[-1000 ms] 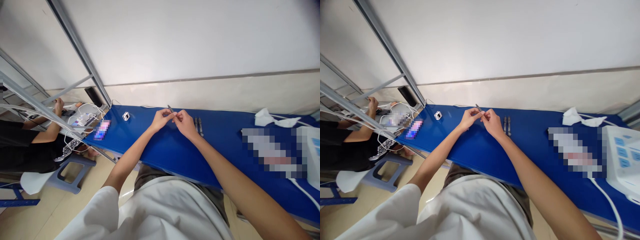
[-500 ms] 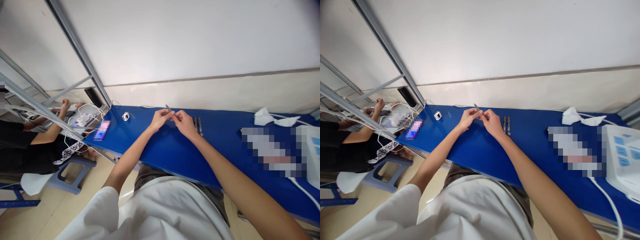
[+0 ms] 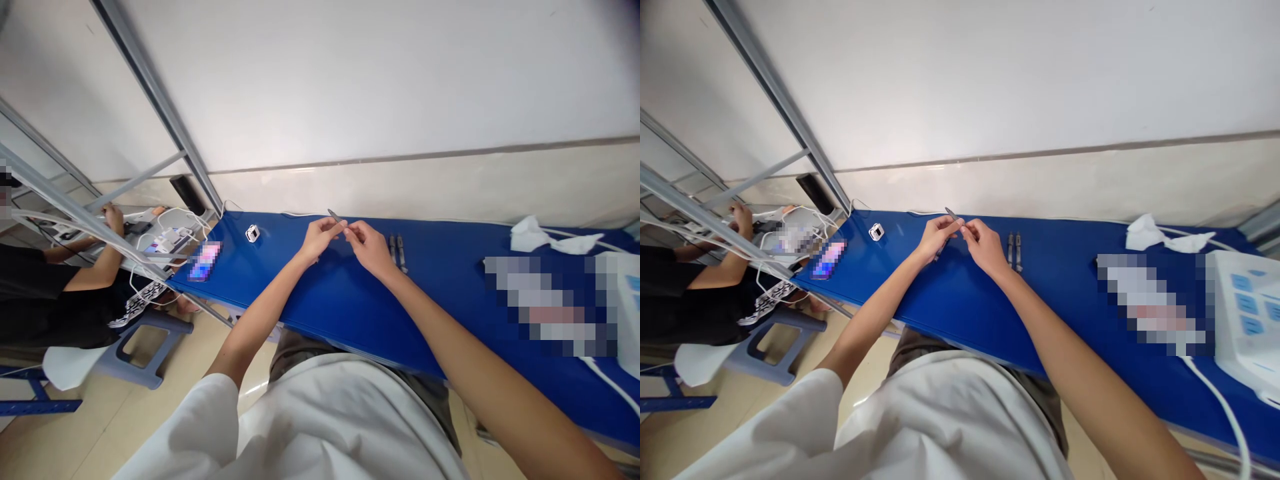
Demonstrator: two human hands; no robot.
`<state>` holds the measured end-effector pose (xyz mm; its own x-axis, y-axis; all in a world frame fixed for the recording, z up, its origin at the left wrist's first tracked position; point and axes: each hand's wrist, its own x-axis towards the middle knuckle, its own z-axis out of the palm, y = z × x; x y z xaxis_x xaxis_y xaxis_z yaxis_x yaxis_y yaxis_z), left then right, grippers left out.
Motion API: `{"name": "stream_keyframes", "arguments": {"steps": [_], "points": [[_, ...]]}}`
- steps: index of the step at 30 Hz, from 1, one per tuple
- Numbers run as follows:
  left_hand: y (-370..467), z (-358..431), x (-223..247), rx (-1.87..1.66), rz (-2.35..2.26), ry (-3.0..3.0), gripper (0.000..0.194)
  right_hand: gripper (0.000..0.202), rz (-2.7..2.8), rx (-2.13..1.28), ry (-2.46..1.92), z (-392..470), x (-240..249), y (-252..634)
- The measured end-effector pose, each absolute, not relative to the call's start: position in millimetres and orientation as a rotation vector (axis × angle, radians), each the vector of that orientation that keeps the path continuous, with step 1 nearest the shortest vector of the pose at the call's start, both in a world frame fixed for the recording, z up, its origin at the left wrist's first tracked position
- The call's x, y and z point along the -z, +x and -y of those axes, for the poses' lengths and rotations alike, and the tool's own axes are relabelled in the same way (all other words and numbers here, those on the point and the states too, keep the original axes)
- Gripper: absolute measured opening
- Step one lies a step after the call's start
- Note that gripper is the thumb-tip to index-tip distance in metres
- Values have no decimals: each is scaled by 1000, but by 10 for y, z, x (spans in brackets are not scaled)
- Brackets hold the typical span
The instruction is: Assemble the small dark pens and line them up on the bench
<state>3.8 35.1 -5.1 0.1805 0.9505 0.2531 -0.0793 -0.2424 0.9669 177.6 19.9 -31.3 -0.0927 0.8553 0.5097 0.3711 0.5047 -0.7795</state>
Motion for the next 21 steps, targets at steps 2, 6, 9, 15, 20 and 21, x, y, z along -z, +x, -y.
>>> {"name": "stream_keyframes", "arguments": {"steps": [2, 6, 9, 15, 20, 21], "points": [[37, -352, 52, -1269, -892, 1432, 50, 47, 1635, -564, -1076, -199, 317, 1763], [35, -352, 52, -1269, -896, 1436, 48, 48, 1606, -595, -1079, -185, 304, 1762], [33, -347, 47, -1274, -910, 1426, 47, 48, 1692, -581, -1079, -172, 284, 1776], [32, -349, 46, -1268, -906, 1437, 48, 47, 1608, -590, -1100, -199, 316, 1758], [35, -351, 52, -1279, -919, 1431, 48, 40, 1690, -568, -1081, -178, 293, 1774], [35, -350, 53, -1282, -919, 1426, 49, 41, 1713, -553, -1084, -173, 288, 1776]]}}
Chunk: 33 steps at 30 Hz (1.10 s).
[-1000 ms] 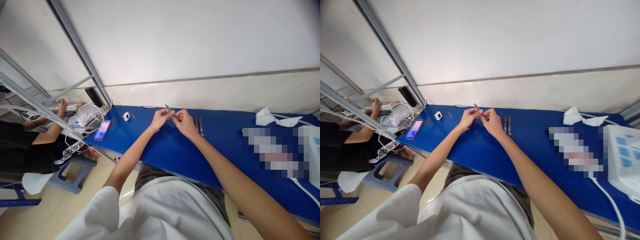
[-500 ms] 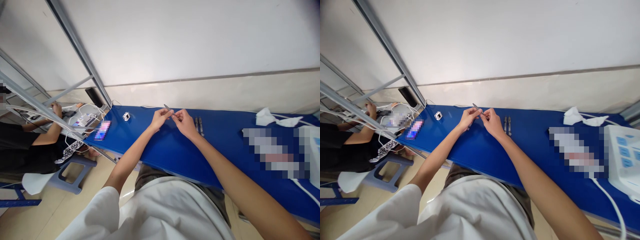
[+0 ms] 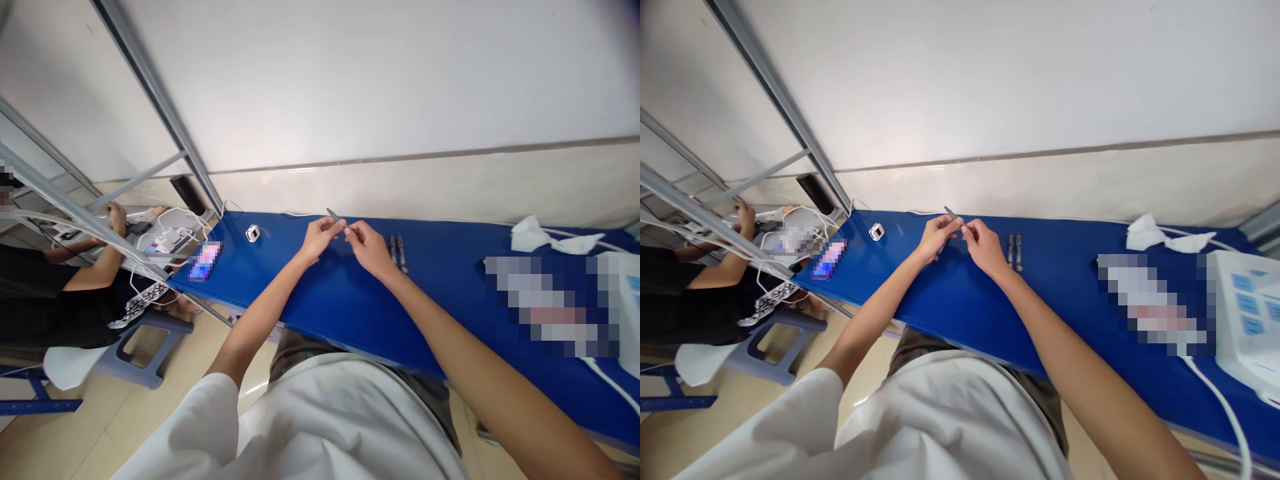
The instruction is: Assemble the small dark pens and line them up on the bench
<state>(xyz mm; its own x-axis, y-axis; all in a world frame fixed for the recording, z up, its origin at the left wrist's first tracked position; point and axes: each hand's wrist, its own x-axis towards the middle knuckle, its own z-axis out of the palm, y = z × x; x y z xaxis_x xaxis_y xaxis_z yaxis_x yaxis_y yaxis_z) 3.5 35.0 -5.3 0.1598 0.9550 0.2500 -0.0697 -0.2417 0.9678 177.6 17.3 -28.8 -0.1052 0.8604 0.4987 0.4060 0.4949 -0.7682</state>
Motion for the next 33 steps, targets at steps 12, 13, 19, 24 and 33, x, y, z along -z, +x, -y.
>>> {"name": "stream_keyframes", "arguments": {"steps": [12, 13, 19, 24, 33], "points": [[35, -352, 63, -1289, -907, 1412, 50, 46, 1717, -559, -1090, -188, 310, 1783], [36, -353, 65, -1291, -908, 1409, 49, 48, 1719, -553, -1097, -185, 306, 1781], [41, -362, 68, -1278, -909, 1415, 48, 48, 1595, -617, -1075, -209, 337, 1765], [41, -357, 60, -1290, -912, 1407, 47, 46, 1702, -587, -1086, -207, 331, 1785], [33, -359, 60, -1282, -919, 1423, 46, 46, 1688, -607, -1092, -187, 300, 1775]]}}
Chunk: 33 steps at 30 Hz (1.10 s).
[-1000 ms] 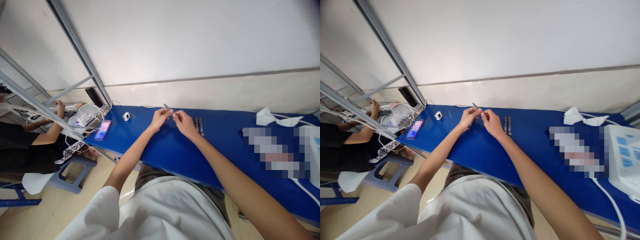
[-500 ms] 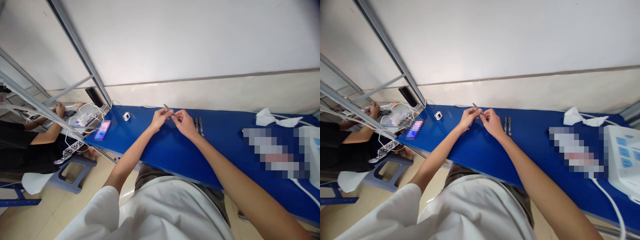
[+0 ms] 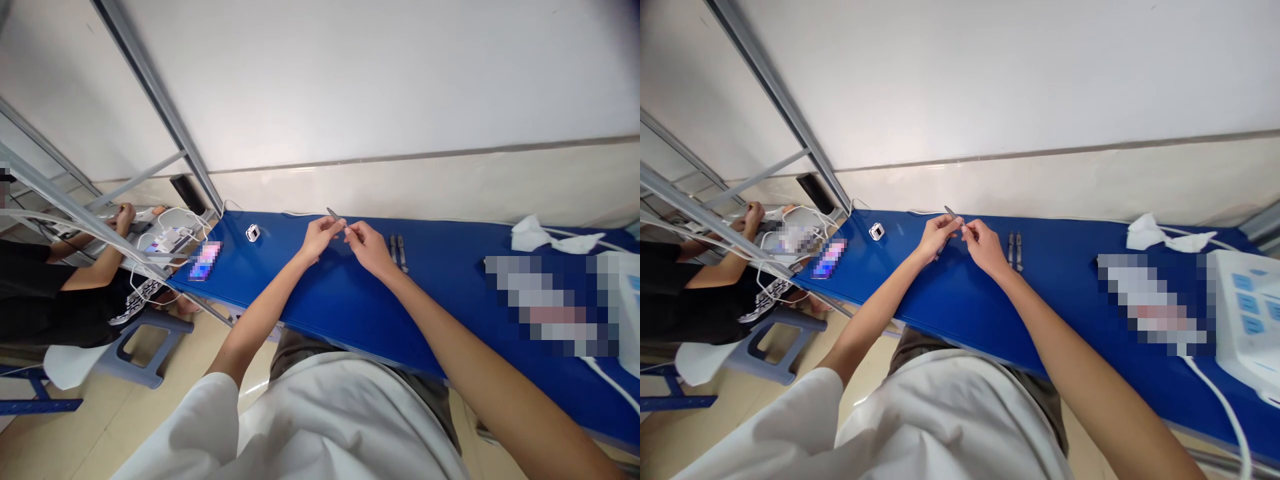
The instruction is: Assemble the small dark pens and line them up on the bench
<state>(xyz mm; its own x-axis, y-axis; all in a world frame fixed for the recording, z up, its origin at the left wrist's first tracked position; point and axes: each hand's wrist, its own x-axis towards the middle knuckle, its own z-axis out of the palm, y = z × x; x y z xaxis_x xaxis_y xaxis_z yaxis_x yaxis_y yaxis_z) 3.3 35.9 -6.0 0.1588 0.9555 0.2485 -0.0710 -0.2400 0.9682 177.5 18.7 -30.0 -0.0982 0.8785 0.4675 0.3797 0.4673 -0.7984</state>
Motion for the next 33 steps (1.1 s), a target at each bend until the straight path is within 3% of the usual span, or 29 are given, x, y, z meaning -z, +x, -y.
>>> {"name": "stream_keyframes", "arguments": {"steps": [20, 33], "points": [[34, -367, 69, -1286, -901, 1415, 45, 41, 1621, -625, -1070, -214, 333, 1755], [23, -400, 108, -1281, -893, 1424, 45, 52, 1693, -659, -1024, -181, 303, 1785]]}}
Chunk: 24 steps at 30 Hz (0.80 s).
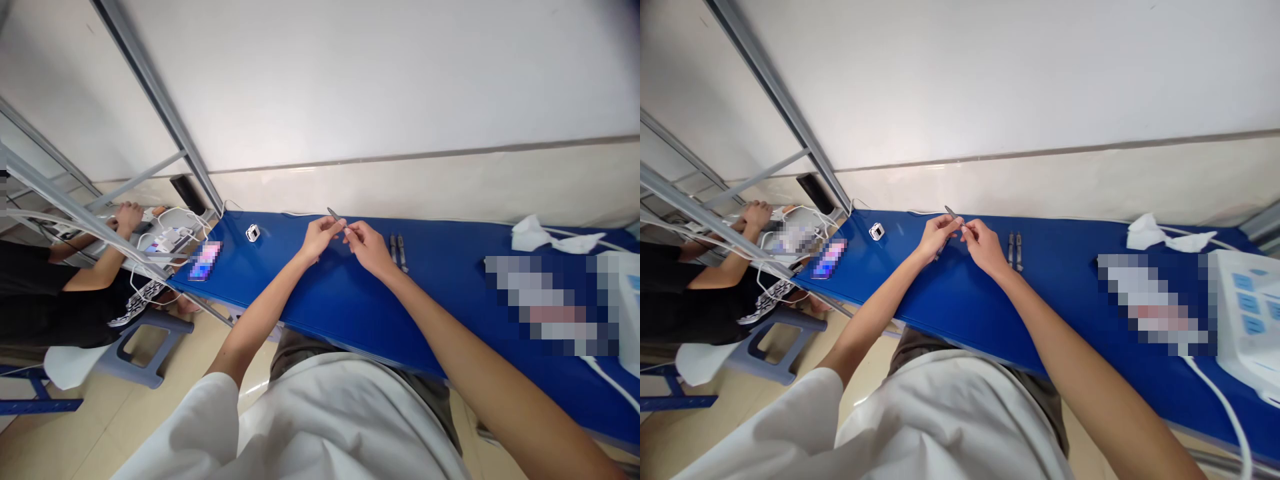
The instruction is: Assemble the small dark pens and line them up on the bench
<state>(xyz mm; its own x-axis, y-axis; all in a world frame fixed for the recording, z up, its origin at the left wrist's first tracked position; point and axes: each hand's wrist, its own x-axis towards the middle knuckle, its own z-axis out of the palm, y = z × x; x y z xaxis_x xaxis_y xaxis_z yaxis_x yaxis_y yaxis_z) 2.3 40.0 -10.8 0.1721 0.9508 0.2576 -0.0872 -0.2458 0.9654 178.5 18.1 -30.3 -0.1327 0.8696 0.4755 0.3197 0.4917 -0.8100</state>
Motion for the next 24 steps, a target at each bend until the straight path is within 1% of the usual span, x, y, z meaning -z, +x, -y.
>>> {"name": "stream_keyframes", "arguments": {"steps": [5, 15, 21, 24], "points": [[18, -408, 125, -1291, -883, 1424, 44, 56, 1714, -659, -1049, -162, 276, 1788], [14, -395, 119, -1275, -883, 1431, 44, 57, 1752, -674, -1048, -163, 253, 1785], [17, -400, 116, -1274, -884, 1428, 46, 55, 1750, -671, -1059, -170, 274, 1789], [19, -408, 118, -1269, -896, 1421, 48, 49, 1709, -662, -1055, -187, 304, 1782]]}}
